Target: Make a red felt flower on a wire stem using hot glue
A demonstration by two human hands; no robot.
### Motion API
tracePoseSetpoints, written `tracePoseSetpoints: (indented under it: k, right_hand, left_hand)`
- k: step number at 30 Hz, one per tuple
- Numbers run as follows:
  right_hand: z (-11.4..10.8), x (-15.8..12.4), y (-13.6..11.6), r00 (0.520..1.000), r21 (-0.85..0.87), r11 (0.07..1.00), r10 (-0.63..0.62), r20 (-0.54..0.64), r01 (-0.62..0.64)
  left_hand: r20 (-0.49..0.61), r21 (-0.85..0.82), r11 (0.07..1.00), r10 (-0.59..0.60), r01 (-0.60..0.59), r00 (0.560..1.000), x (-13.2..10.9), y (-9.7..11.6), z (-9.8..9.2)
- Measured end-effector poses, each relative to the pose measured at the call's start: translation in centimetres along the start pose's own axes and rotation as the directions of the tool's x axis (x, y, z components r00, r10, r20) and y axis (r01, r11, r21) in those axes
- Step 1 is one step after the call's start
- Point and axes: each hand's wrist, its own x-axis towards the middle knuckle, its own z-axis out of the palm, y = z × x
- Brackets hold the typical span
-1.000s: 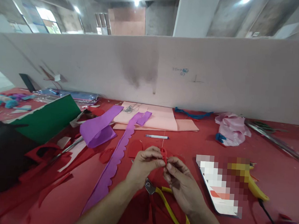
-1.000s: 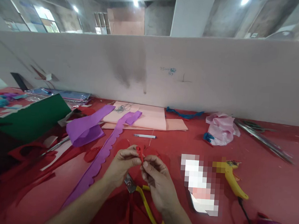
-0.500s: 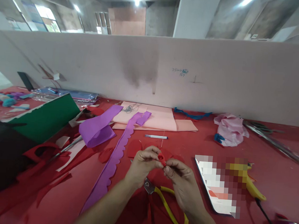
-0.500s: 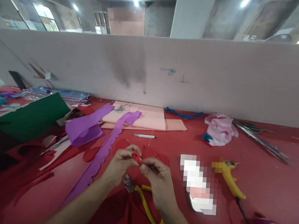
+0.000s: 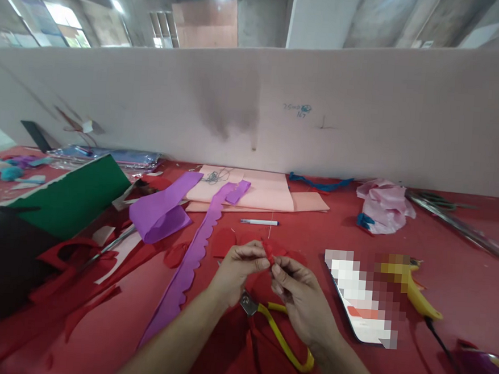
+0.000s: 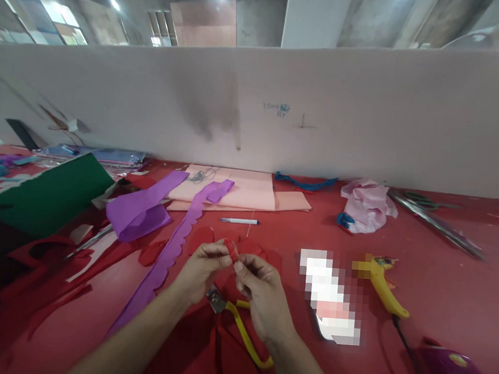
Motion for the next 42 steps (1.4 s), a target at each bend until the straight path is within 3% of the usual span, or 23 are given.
tracePoseSetpoints:
  k: [3,8,14,18,21,24,29,33,37,42]
  right_hand:
    - [-0.1,0.1,-0.1,0.997,0.115,0.99,0.082,-0.006,-0.081]
    - [-0.4,0.6,-0.2,0.992,0.226,0.967,0.114,0.047,-0.122]
    - [-0.3,0.6,-0.3,0.991,0.134,0.982,0.128,0.036,-0.131]
    - [0.1,0.0,0.0,0.998,-0.133,0.989,-0.069,-0.013,0.067]
    - [0.4,-0.5,0.1,0.96,-0.386,0.888,-0.278,-0.022,0.248]
    - [0.5,-0.8,0.0,0.931,-0.507,0.814,-0.361,-0.057,0.285]
    - [0.2,-0.6,-0.2,0.954,-0.469,0.859,-0.283,-0.1,0.206]
    - [0.0,-0.1,-0.1,0.974,-0.288,0.946,-0.191,-0.121,0.149]
    - [0.0,0.2,0.0,0.991,-0.166,0.982,-0.104,-0.086,0.089]
    - [0.1,0.1,-0.1,0.997,-0.139,0.989,-0.066,-0.046,0.059]
  left_hand:
    - [0.004,-0.003,1.0,-0.025,0.025,1.0,0.0,0.0,0.0]
    - [0.02,-0.035,0.992,-0.119,0.12,0.993,0.0,0.0,-0.1]
    - [-0.029,-0.028,0.994,-0.104,0.103,0.994,-0.1,0.1,0.2]
    - [-0.066,-0.014,0.993,-0.114,0.114,0.991,-0.2,0.4,0.4]
    - [-0.098,-0.012,0.995,-0.104,0.103,0.99,-0.2,0.4,0.5]
    - [-0.066,0.004,0.997,-0.081,0.082,0.995,-0.2,0.3,0.4]
    - [-0.051,0.054,0.997,-0.056,0.059,0.997,-0.2,0.1,0.4]
    - [-0.056,0.09,0.996,-0.001,0.006,0.998,-0.3,0.4,0.6]
    - [-0.143,0.107,0.993,0.062,-0.047,0.988,-0.2,0.8,0.7]
    - [-0.205,0.136,0.988,0.099,-0.071,0.974,0.1,0.8,0.1]
